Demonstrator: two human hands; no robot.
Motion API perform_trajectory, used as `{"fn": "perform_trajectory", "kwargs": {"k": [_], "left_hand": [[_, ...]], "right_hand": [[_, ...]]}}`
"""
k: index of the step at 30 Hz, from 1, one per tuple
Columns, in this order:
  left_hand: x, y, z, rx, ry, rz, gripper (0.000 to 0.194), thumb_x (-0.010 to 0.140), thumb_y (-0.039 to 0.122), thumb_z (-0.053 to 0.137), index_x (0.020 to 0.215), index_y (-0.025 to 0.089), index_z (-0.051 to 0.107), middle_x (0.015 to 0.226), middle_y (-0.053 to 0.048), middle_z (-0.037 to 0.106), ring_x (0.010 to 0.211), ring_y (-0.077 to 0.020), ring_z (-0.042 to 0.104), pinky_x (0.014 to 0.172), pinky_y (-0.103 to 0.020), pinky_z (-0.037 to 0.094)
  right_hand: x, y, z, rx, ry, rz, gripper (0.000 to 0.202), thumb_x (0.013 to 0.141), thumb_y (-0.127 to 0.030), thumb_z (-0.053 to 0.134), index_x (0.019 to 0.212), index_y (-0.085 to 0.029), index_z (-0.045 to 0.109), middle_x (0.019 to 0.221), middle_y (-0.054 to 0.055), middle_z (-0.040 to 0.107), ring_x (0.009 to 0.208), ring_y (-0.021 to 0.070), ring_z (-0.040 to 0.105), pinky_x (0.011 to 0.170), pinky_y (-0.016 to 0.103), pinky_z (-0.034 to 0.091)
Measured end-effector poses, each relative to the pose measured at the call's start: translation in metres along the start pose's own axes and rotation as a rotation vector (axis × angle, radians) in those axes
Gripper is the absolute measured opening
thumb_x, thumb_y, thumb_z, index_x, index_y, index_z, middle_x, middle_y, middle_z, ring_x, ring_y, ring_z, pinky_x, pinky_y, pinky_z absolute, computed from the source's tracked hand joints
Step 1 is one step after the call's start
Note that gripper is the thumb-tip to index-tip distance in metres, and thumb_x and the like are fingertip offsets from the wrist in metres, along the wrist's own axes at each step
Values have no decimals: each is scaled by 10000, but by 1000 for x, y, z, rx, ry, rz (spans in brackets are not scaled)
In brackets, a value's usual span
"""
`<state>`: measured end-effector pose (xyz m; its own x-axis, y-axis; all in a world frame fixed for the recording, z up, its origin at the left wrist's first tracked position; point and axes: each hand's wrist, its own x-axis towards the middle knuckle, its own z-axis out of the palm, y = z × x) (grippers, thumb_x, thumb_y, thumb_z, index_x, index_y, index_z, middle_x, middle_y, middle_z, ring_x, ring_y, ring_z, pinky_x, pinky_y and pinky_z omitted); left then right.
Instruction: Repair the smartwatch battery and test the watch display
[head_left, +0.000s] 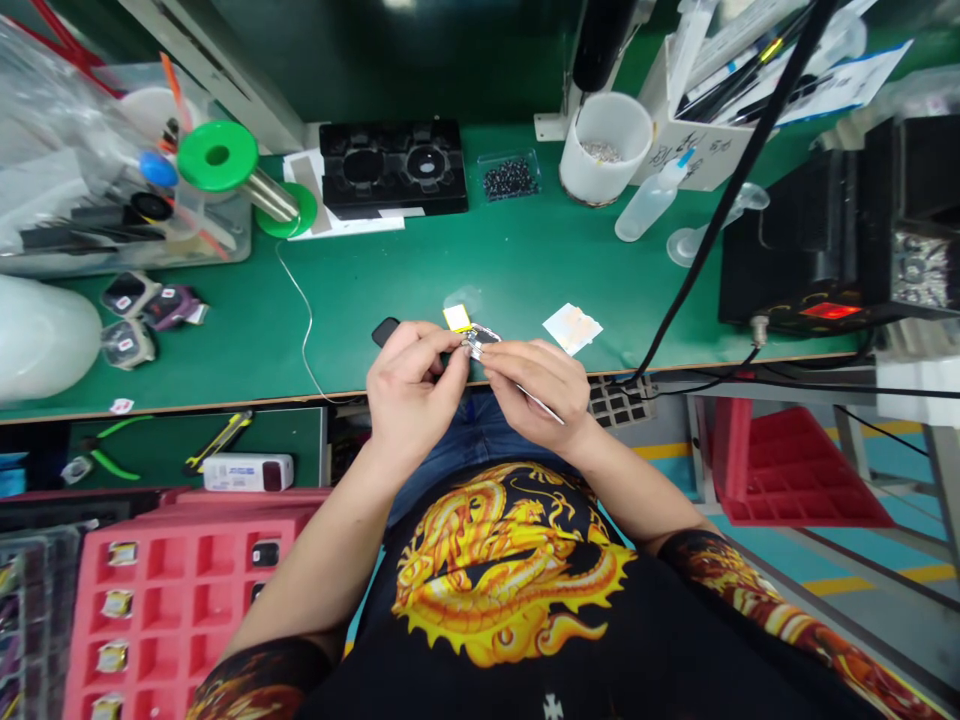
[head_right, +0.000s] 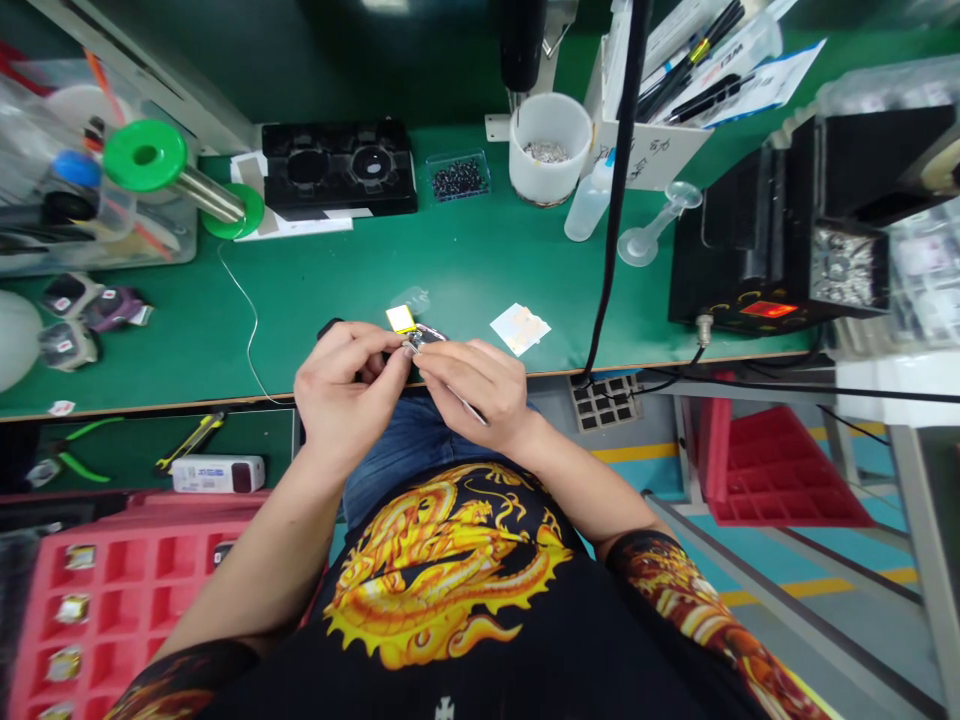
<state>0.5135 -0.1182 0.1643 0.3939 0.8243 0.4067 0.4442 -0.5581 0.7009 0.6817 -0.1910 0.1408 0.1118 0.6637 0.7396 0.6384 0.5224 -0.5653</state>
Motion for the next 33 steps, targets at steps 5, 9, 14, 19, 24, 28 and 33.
{"fn": "perform_trajectory", "kwargs": {"k": [5,9,14,19,24,28,33], "left_hand": [[0,0,-1,0,-2,12,82,978,175,756,1011,208,822,855,-6,691,728,-130,608,670,-286,498],[0,0,-1,0,-3,16,87,974,165,756,1013,206,822,859,-6,691,730,-129,611,666,-284,494],[-1,0,-1,3,-11,4,88,981,180,752,1023,211,823,870,-9,694,732,-131,614,661,-285,493],[-1,-1,-1,5,-8,9,90,979,179,752,1019,216,823,855,-5,687,718,-130,608,657,-289,492],[0,-2,0,9,-8,13,77,982,191,751,1008,219,818,869,-9,702,707,-129,602,654,-292,491],[-1,-1,0,0,-13,12,86,983,180,750,1020,216,819,905,-14,717,714,-124,608,659,-290,495],[-1,-2,0,1,-6,4,84,983,191,753,1018,224,822,880,-8,710,708,-129,603,658,-292,501]], "right_hand": [[4,-2,-1,26,28,15,158,1039,-92,691,1147,-192,751,1091,71,832,988,173,816,835,326,676],[4,-3,-1,15,7,32,152,1049,-113,674,1136,-207,756,1093,56,834,980,171,817,837,329,683],[3,-2,-1,23,8,43,148,1047,-116,683,1133,-212,756,1093,52,833,977,167,815,837,326,680],[2,-1,-1,21,1,20,163,1044,-98,685,1148,-205,749,1095,57,832,988,168,814,833,325,676],[2,-1,0,5,-6,18,151,1064,-116,667,1132,-216,756,1097,52,835,981,171,820,825,325,683],[1,-1,0,17,12,9,185,1050,-82,679,1164,-206,754,1137,67,831,1011,172,818,834,319,675],[0,-1,0,14,15,35,191,1061,-95,665,1170,-220,760,1137,58,832,1012,178,821,837,329,678]]}}
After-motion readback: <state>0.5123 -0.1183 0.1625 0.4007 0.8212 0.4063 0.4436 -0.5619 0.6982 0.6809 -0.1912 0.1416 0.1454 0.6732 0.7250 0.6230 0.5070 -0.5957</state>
